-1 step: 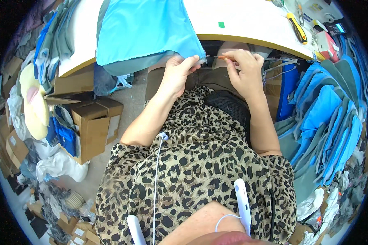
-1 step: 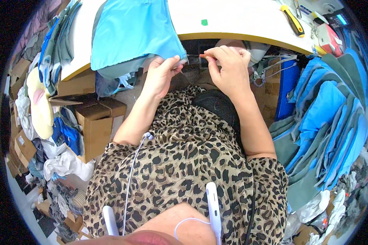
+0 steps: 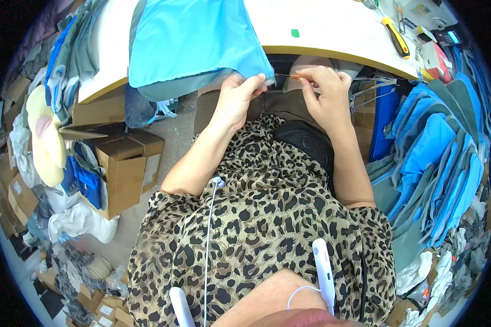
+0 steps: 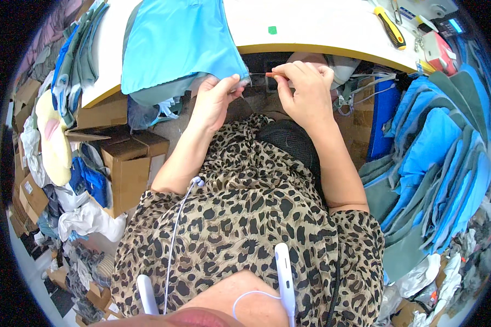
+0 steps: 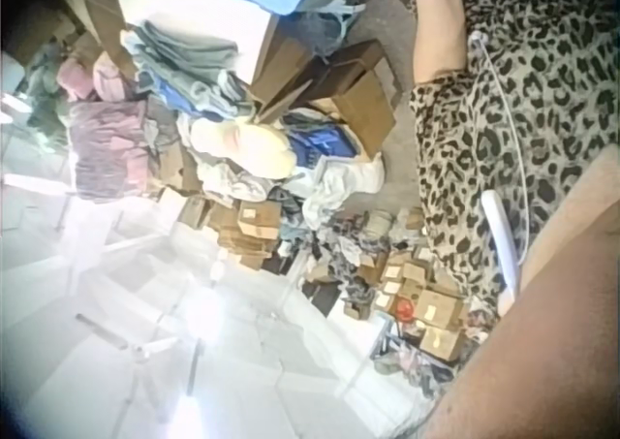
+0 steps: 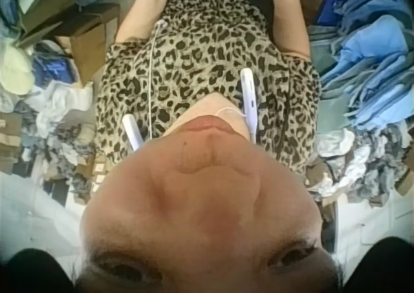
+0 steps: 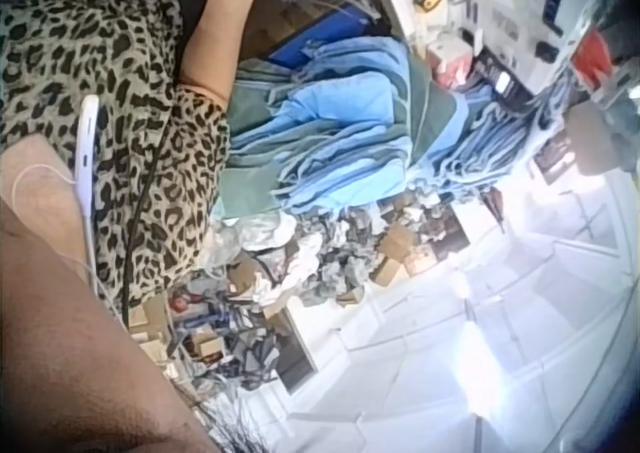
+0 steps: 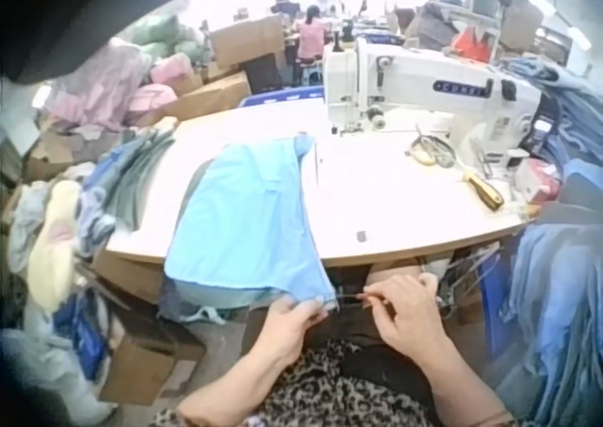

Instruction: The person sews fabric pieces using a sewing machine, unpicks stitches along the seam using a seam ripper, and then aligns the fabric layers to sew them together with the sewing machine.

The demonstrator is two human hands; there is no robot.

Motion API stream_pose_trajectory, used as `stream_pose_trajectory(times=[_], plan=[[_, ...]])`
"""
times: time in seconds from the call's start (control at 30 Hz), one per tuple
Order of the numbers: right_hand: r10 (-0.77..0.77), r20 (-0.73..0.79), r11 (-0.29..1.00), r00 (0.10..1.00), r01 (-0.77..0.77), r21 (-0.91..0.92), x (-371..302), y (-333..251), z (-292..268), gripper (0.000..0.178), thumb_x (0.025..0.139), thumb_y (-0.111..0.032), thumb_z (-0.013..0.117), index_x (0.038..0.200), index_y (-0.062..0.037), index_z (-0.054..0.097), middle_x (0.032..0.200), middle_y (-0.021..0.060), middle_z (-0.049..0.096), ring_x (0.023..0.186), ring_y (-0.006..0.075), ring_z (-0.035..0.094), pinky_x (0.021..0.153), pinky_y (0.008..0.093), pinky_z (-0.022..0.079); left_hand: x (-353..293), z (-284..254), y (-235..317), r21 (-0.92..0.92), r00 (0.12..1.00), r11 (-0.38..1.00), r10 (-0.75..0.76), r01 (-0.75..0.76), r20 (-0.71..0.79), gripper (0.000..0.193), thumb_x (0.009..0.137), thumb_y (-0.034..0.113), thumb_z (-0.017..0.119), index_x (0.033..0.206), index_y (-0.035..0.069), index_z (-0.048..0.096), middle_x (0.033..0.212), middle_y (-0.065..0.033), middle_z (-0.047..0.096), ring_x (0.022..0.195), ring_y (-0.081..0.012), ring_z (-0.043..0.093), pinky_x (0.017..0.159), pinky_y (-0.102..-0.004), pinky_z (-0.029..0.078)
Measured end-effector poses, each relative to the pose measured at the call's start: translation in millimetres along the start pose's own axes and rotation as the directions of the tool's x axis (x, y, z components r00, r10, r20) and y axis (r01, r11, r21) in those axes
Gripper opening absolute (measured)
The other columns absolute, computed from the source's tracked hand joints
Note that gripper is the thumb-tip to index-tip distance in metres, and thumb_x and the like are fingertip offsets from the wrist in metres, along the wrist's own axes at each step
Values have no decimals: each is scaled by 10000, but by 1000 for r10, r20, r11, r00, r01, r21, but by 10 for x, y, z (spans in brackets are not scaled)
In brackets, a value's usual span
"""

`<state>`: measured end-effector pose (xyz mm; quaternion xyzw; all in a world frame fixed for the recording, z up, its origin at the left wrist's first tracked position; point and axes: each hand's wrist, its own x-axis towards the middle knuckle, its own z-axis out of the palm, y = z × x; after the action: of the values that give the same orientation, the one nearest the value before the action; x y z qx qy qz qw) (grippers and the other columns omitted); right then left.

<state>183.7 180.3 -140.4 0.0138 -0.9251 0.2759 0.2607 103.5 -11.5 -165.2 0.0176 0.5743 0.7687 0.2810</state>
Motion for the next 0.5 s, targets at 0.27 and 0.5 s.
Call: stream_pose_trajectory(times=[0.27,0.5], plan=[[-17,18,1000,1000,17,8,12,6,-1,63,841,-140,649,901,-146,666,799,-28,631,784,167,597,825,373,333,-31,61,45,49,998,999,26,-24,-52,152,875,184,675,864,32,682,808,-34,684,713,-81,580,686,-238,452],[-26,3,1000,1000,26,15,1,21,5,64,837,-139,654,900,-146,663,791,-32,636,789,159,609,820,366,335,-36,70,46,57,998,998,24,-21,-54,162,872,182,675,859,21,679,808,-44,686,711,-88,582,690,-241,454]])
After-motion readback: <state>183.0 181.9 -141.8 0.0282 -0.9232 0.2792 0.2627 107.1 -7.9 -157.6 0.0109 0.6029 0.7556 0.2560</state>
